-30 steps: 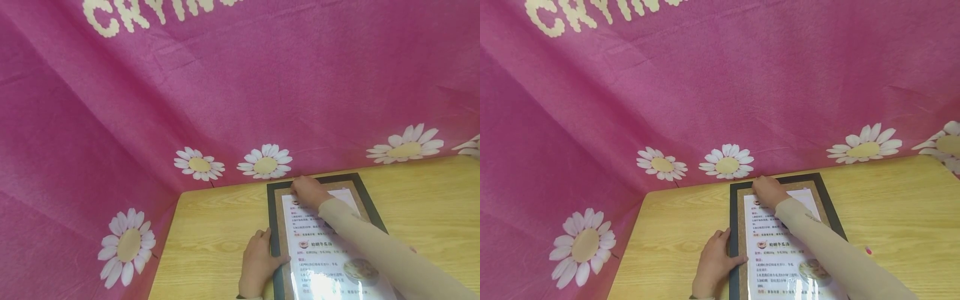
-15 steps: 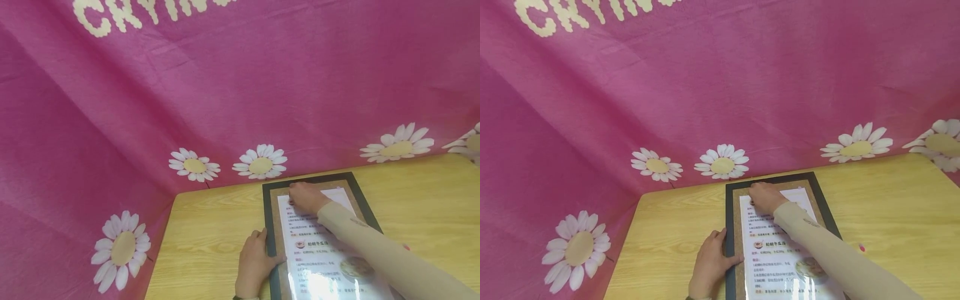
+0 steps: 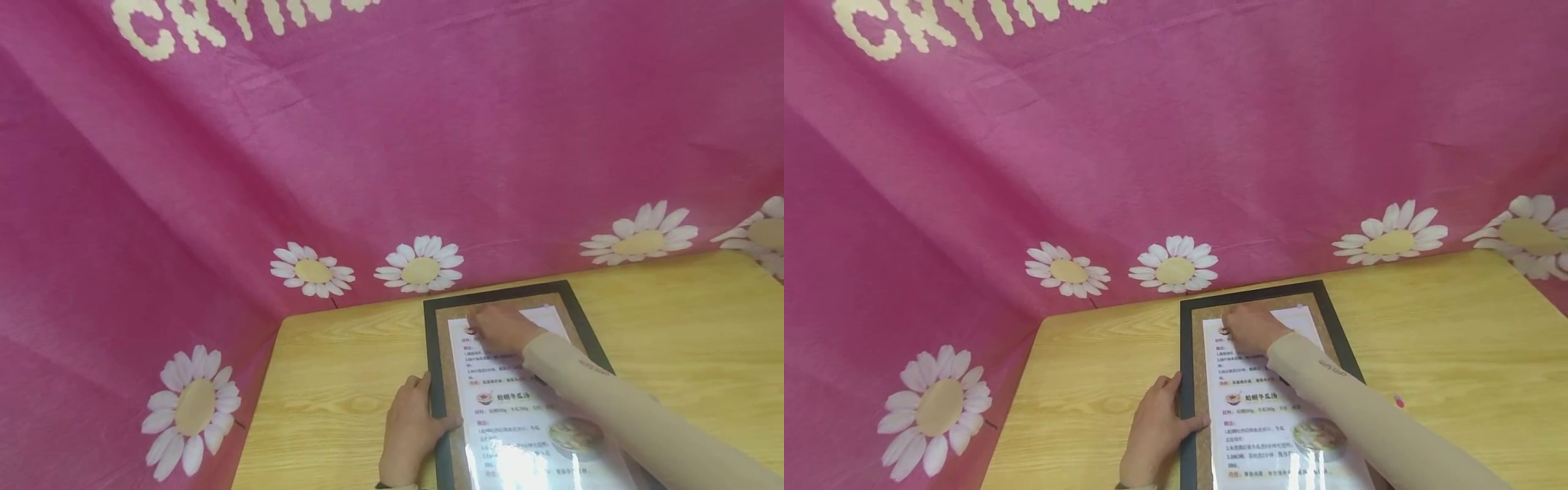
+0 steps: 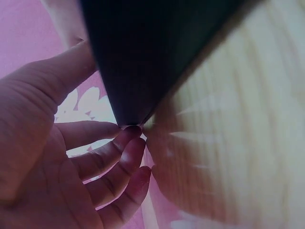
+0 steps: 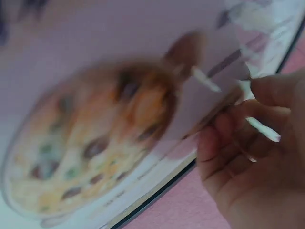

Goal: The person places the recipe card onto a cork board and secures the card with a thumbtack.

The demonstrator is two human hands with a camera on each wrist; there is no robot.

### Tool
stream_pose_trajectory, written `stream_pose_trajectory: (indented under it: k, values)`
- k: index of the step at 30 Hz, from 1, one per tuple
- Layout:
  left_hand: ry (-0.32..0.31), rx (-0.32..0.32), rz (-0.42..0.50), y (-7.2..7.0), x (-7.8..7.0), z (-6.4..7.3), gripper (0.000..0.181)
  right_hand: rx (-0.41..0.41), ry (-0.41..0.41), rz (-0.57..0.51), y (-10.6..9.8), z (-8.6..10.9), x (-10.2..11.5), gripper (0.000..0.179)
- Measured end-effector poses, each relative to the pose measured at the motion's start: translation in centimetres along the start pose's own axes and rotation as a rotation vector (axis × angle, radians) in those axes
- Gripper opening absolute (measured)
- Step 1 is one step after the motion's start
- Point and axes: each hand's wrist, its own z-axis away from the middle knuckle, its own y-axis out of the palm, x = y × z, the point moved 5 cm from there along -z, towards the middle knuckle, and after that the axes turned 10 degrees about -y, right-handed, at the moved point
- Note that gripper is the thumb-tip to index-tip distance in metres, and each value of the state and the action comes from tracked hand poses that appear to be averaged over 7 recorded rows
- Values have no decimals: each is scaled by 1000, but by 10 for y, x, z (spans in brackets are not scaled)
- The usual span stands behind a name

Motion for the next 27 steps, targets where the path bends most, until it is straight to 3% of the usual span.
stream_pose_trajectory:
  k: [3,7,10,20,27]
  values:
    - [-7,12,7,1,1,0,93,-16,0,-46,-4,8,5,31]
    - [-30,34,8,4,3,0,94,-36,61,-290,-16,30,3,34]
    - [-39,31,6,4,4,-1,95,-90,113,-397,-31,55,-4,39]
    - [-35,29,14,2,2,-1,95,-329,181,-352,-70,167,-38,33]
    - [-52,45,19,2,2,-2,97,-358,275,-285,-65,227,-61,25]
